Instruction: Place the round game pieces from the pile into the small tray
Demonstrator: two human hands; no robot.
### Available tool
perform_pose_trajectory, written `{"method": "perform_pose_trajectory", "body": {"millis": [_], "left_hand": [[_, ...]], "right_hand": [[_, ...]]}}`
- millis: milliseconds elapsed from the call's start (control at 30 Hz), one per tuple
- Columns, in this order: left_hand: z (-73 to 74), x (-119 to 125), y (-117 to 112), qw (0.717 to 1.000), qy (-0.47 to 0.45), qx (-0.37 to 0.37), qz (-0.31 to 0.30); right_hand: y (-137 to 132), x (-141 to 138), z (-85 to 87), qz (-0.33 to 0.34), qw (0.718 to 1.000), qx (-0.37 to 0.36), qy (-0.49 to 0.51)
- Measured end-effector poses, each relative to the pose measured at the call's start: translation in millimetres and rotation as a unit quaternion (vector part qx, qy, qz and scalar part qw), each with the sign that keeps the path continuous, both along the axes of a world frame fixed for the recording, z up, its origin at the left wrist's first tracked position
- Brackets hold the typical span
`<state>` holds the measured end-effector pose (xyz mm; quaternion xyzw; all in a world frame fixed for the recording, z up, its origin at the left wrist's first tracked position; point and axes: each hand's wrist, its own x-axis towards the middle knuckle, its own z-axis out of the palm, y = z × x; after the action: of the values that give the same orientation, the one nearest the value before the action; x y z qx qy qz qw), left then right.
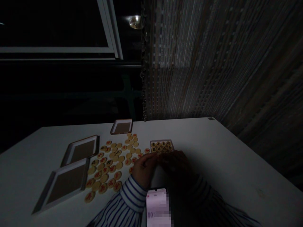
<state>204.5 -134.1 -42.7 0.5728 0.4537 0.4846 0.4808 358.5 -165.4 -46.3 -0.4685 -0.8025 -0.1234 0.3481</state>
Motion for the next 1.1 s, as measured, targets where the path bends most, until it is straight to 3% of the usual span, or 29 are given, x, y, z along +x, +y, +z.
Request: {"method": "perform_pose_trajectory", "body": {"millis": [167,333,533,767,900,1100], "left_hand": [[2.3,1.0,-1.1,1.0,0.002,-0.017,-0.007],[1.4,1.4,-1.4,0.999,-0.033,-0.026,-0.019],[-2.4,1.4,-0.5,1.0,0.009,-0.017,-0.005],[1.8,2.5,-2.3,0.999,-0.009,-0.03,-0.014],[2.0,-0.3,-1.0,1.0,0.024,0.009,0.002],[-11.9,-6.5,5.6,0.987,0.117,0.098,0.04]], "right_hand": [[3.1,1.8,-1.6,0.015,0.999,0.043,-0.007],[4.1,2.0,-0.6,0.024,0.999,0.039,0.016],[4.6,2.6,-3.5,0.02,0.999,0.027,0.026],[7.3,5.5,-8.6,0.022,0.999,0.018,0.032],[11.0,9.1,-5.4,-0.004,0.999,0.02,0.045],[14.7,15.5,5.6,-0.056,0.998,-0.014,0.013]]}}
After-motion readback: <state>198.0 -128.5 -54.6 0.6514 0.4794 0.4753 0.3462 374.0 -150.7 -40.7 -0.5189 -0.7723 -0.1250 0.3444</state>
